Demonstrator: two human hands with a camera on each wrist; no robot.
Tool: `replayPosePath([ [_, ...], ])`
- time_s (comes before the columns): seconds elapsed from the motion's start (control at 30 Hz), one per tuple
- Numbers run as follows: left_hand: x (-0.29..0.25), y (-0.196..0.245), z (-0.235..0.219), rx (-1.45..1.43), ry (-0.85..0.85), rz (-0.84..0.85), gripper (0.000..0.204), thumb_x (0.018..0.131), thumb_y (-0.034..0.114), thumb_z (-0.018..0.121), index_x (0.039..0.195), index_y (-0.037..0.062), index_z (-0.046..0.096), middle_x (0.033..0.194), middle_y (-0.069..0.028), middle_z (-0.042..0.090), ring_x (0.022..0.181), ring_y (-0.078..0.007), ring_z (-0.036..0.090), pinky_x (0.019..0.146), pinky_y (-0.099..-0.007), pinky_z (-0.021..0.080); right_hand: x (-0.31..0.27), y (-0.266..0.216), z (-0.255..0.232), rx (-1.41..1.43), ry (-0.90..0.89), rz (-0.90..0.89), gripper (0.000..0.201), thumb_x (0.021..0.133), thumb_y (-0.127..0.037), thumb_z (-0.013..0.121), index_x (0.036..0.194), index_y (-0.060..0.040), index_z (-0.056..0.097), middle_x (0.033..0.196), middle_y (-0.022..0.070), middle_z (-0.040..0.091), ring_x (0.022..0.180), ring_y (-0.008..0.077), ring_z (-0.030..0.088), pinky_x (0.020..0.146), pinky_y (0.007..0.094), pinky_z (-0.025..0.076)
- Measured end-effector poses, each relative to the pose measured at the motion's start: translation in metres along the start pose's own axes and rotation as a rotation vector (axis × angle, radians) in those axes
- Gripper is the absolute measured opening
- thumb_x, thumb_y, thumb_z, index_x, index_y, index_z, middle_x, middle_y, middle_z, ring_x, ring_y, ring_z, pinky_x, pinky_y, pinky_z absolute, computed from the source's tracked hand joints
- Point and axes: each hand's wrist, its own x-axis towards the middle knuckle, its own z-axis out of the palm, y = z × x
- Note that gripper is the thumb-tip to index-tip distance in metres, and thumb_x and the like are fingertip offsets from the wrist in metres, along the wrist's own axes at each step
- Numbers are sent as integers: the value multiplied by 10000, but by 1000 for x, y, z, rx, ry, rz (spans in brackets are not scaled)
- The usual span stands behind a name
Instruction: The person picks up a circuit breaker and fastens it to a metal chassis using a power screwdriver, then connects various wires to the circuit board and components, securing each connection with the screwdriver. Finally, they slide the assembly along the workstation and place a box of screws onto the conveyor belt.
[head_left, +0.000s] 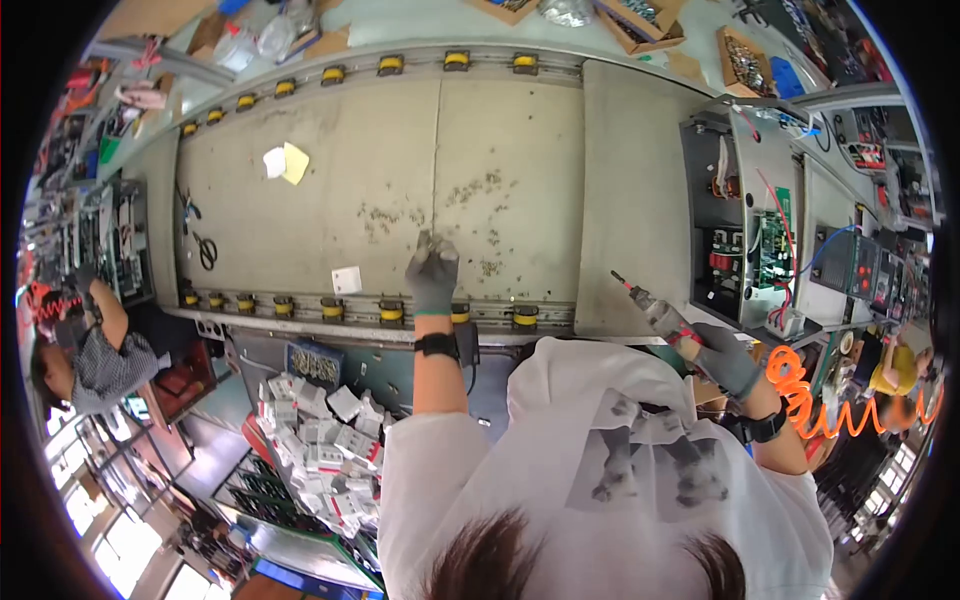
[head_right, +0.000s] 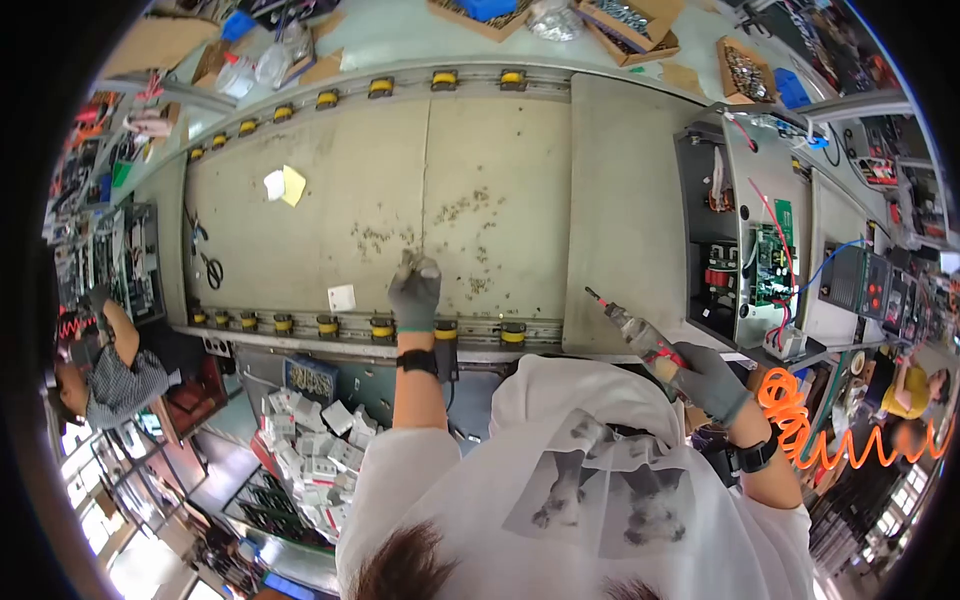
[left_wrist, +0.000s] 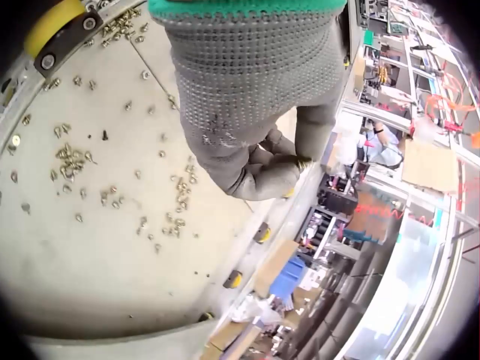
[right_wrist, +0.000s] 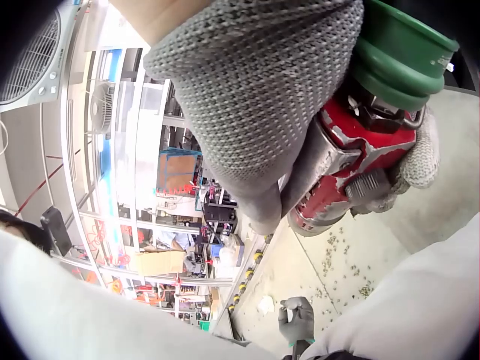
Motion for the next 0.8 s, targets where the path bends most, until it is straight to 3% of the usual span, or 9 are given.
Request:
replayPosePath([
  [0.07, 1, 4, 2, -80, -170, -86, 260, 750, 14, 530, 1008, 42, 541, 786, -19, 376, 734, -149, 373, 708, -307, 370, 4, 9, 2, 51, 30, -48, 385, 850, -362, 611, 939, 13, 600, 687, -6, 526, 607, 83, 470, 530, 250, 387],
  [0.2, 4, -3, 34, 67, -47, -139, 210, 738, 29, 518, 941, 40, 570, 822, -32, 420, 746, -173, 378, 702, -324, 370, 0, 17, 6, 40, 115, -42, 405, 837, -383, 632, 949, 5, 602, 685, 15, 539, 599, 85, 485, 526, 260, 401],
  [0.27, 7, -14, 53, 130, -53, -192, 191, 760, 25, 529, 946, 45, 568, 853, -63, 496, 760, -200, 464, 665, -320, 434, -11, 16, 7, 32, 72, 36, 414, 831, -385, 636, 953, 9, 602, 684, 36, 554, 610, 98, 513, 540, 267, 413],
  [0.33, 11, -31, 69, 433, 33, -128, 161, 771, -10, 504, 917, 26, 561, 845, -70, 532, 790, -214, 535, 664, -298, 494, -17, 33, 4, 6, 105, 11, 454, 818, -415, 640, 983, 7, 605, 710, 65, 591, 628, 122, 551, 564, 278, 434],
  [0.37, 13, -41, 73, 526, -139, -165, 139, 795, -27, 496, 915, 22, 550, 836, -85, 570, 768, -214, 581, 667, -258, 536, -23, 39, 4, -13, 113, -26, 496, 808, -449, 637, 999, 7, 603, 726, 79, 604, 644, 137, 565, 583, 287, 445],
  [0.53, -20, -119, 120, 905, -146, -234, 148, 807, -26, 526, 943, 25, 553, 887, -75, 565, 822, -168, 586, 721, -244, 536, -69, 74, -4, -175, 127, -78, 672, 742, -592, 631, 1061, -2, 591, 894, 155, 637, 841, 243, 616, 752, 334, 473],
  [0.57, -26, -128, 122, 958, -177, -259, 173, 806, -24, 542, 973, 24, 554, 930, -72, 557, 879, -159, 587, 750, -246, 533, -71, 85, -2, -120, 178, -98, 571, 715, -476, 727, 1010, -5, 596, 770, 81, 607, 667, 149, 566, 614, 307, 460],
  [0.7, -73, -211, 155, 934, -186, -400, 341, 836, 10, 567, 1164, 45, 479, 1023, -87, 557, 896, -160, 593, 756, -241, 530, -109, 129, -2, -26, 298, -206, 544, 728, -453, 723, 1005, -4, 590, 774, 101, 603, 706, 171, 563, 653, 323, 448],
  [0.8, -94, -265, 157, 908, -219, -590, 319, 860, 57, 595, 1158, 38, 484, 1050, -81, 532, 854, -132, 569, 711, -209, 532, -137, 166, 2, 85, 350, -169, 504, 740, -402, 729, 1005, 0, 582, 775, 111, 589, 731, 175, 537, 679, 335, 432],
])
